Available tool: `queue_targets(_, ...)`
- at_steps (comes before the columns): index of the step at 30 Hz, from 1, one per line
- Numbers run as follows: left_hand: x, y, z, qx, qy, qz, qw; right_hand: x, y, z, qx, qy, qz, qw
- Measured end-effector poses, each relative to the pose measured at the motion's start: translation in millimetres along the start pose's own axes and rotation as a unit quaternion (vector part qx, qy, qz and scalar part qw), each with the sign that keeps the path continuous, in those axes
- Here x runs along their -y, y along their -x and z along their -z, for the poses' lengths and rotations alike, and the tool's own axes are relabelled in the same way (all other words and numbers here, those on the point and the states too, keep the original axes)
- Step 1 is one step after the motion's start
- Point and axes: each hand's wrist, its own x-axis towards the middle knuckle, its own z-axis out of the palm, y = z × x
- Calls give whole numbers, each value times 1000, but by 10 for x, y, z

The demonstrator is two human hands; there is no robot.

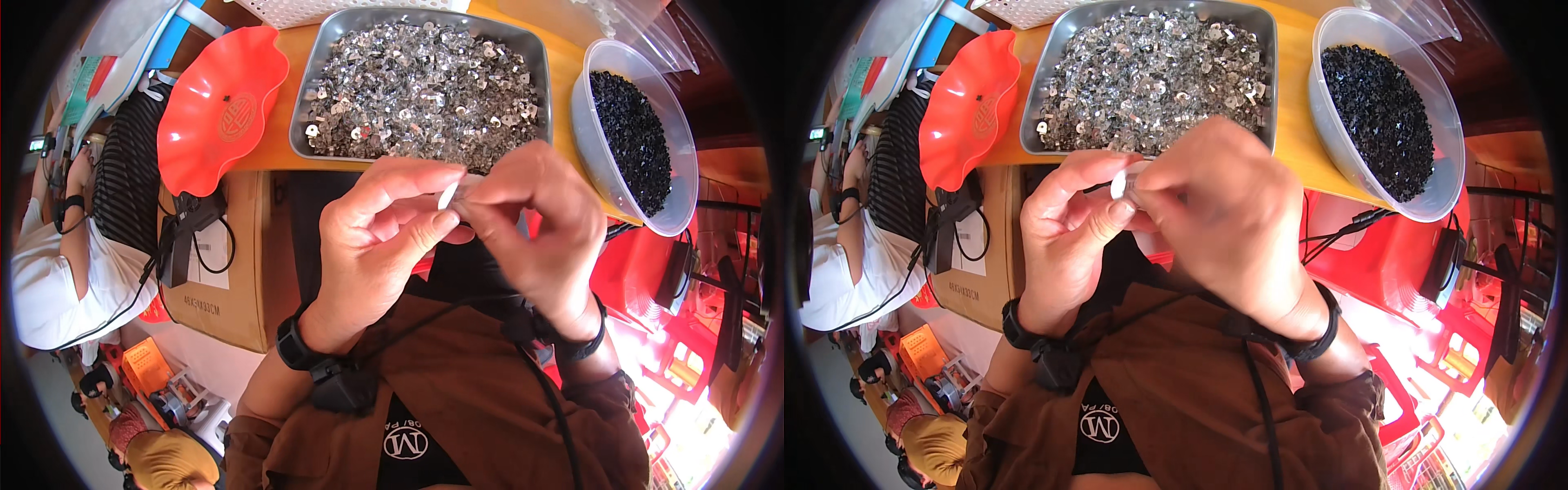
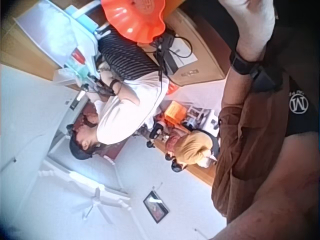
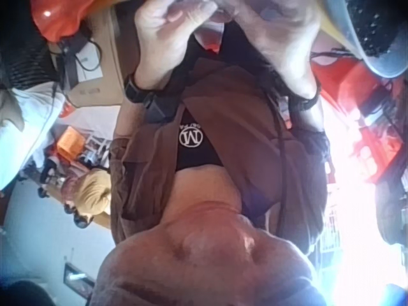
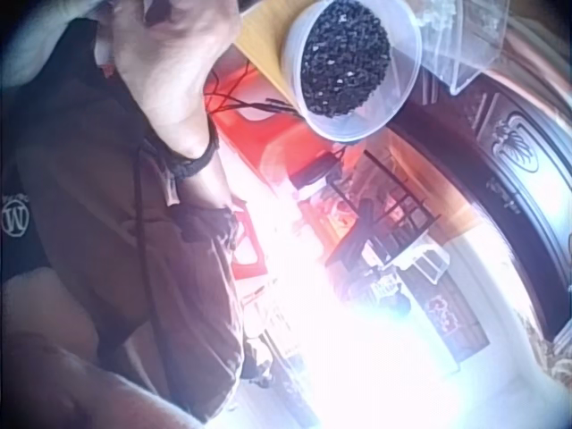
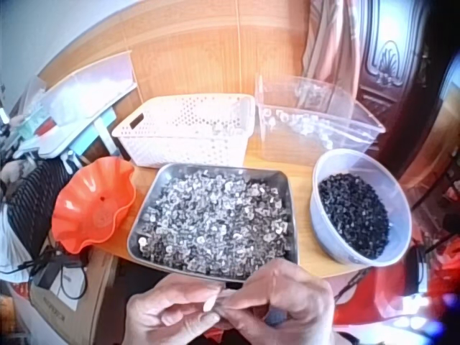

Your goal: Manual assembly of small plastic shoe components by inserting decorative beads and studs.

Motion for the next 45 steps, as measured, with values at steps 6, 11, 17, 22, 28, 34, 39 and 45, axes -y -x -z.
queue_targets(6,-31,6,-17,-12,56,94,994,-65,47,27,31,-257,-318,912)
queue_targets(11,-56,-28,-82,-70,130,139,979,-60,103,-4,16,-261,-254,931)
queue_targets(17,-68,-29,-75,-74,119,140,980,-42,128,-21,15,-129,-163,978)
queue_targets(22,-45,-31,-50,-92,99,154,979,-29,112,-22,27,-102,-134,985)
queue_targets(28,-7,-11,-14,-90,97,167,977,17,134,-64,38,-101,-144,984)
queue_targets(34,-80,-2,19,-46,172,200,964,-41,121,-33,20,-250,-255,934)
queue_targets(39,-83,23,149,1,130,211,969,5,103,3,16,-314,-274,909)
queue_targets(45,-120,-15,86,16,124,232,965,7,107,82,27,-276,-263,924)
